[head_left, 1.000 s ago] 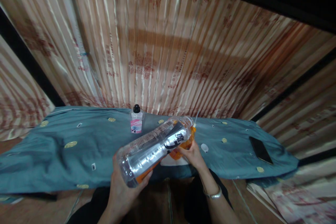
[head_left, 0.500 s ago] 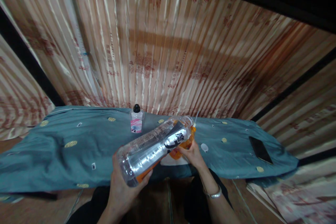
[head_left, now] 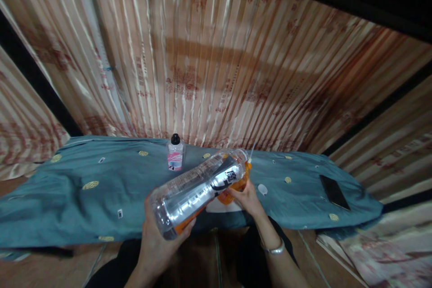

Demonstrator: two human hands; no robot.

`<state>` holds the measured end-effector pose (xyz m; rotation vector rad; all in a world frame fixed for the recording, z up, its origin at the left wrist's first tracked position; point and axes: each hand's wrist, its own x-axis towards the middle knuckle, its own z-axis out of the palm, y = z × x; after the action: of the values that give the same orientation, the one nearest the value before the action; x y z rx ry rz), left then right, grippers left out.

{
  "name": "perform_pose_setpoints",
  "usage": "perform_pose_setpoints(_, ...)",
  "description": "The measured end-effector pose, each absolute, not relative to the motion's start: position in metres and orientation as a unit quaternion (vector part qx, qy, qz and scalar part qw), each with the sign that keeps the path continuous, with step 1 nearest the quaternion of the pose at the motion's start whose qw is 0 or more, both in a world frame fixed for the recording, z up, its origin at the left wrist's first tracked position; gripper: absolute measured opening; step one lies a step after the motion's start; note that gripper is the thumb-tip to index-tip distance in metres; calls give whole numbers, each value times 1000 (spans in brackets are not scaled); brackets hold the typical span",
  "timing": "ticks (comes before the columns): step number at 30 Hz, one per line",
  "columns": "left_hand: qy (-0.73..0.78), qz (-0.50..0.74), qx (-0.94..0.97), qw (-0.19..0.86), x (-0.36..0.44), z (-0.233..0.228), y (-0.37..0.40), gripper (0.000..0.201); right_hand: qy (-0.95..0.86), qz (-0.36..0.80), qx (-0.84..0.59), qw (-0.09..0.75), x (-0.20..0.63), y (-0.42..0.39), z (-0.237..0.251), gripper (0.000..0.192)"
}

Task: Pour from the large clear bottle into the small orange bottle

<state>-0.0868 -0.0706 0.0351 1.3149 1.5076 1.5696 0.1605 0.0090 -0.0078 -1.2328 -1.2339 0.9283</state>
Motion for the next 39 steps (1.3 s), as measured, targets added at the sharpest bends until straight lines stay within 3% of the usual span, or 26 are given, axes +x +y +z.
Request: perform_pose_setpoints(39, 572, 597, 479, 296, -81, 41, -75, 80, -525, 382, -533, 542, 162, 9, -8, 52)
